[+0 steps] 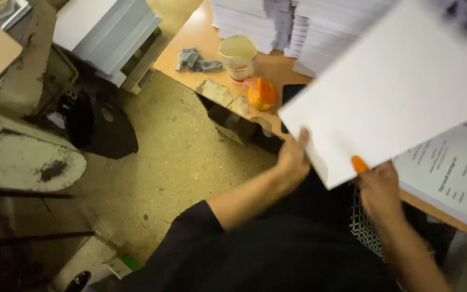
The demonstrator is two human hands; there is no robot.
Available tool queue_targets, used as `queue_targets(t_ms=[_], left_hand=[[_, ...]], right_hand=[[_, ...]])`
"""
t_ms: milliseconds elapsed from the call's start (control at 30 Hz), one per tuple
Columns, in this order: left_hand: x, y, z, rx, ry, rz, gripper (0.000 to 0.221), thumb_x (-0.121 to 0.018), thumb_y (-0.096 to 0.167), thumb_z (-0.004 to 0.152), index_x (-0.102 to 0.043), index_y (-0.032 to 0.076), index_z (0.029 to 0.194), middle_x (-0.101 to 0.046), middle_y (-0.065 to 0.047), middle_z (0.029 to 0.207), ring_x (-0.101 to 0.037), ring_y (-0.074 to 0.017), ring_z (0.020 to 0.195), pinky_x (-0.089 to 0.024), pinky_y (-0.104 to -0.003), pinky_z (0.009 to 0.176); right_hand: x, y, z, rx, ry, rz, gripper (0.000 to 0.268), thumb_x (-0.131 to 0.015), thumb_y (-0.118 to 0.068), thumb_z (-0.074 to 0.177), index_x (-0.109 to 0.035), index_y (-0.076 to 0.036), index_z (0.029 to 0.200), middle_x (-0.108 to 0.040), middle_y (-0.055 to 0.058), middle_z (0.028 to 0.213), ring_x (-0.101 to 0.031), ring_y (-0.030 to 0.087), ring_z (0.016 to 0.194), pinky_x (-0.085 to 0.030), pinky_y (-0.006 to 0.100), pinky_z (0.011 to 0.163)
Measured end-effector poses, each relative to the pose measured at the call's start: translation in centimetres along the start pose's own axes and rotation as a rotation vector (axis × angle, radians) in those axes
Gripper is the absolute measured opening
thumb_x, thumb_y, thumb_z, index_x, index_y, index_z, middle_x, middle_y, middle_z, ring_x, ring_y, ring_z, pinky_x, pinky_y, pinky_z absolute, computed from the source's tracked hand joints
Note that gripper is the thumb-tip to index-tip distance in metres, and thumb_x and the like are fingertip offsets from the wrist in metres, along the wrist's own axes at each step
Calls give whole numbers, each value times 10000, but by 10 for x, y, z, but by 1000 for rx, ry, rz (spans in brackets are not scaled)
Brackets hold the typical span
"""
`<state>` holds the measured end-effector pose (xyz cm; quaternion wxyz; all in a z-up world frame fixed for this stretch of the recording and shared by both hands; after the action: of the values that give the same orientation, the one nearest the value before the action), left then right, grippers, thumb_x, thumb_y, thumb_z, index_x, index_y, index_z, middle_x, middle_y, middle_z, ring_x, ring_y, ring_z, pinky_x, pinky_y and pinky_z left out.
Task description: Aligning and feeding stacks of paper into a binding machine
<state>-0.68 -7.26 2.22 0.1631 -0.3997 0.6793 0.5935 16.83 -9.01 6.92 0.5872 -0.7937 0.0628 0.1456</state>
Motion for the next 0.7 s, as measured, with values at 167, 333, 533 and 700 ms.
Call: queue_targets(t_ms=[167, 333, 533, 700], left_hand=[[126, -155, 12, 369, 102, 119, 620, -760, 289, 911, -359, 127, 1356, -577, -182, 1204, -628, -363, 1056, -535, -528, 851], [108, -15, 2, 227, 31, 923, 589, -708, 465, 858, -441, 50, 1179, -662, -199, 907, -690, -361, 813, -584, -474, 642], [19, 78, 30, -824, 23, 1572, 443, -741, 316, 766, -585, 116, 1129, -581, -170, 1138, -566, -373, 1005, -438, -472, 869], [19, 21, 82, -720, -13, 1894, 482, -579, 396, 857, -535, 356, 1335, -269, -168, 1576, -335, -386, 1431, -386, -604, 1007]], right_hand=[[22, 52, 0, -35, 218, -165, 529, -723, 16, 773, -500, 19, 1252, -511, 85, 1046, -522, 199, 920, -490, 349, 876], [12, 34, -8, -44, 214, -224, 658, -726, 2, 785, -417, 10, 1366, -520, 139, 1161, -530, 243, 1017, -476, 435, 894], [16, 29, -16, -57, 248, -295, 616, -657, -26, 743, -453, -49, 1324, -573, 96, 1266, -540, 219, 1091, -462, 354, 900], [9, 19, -34, -219, 282, -489, 677, -650, -85, 753, -416, -37, 1386, -528, 109, 1336, -499, 256, 1157, -422, 392, 949]])
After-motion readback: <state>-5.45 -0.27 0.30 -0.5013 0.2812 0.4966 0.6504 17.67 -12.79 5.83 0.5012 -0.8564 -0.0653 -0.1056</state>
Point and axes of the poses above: each hand's wrist, its own z-axis towards the middle knuckle, its own x-axis out of the back of the hand, y = z × x, the point moved 7 cm from there along z, towards the middle knuckle
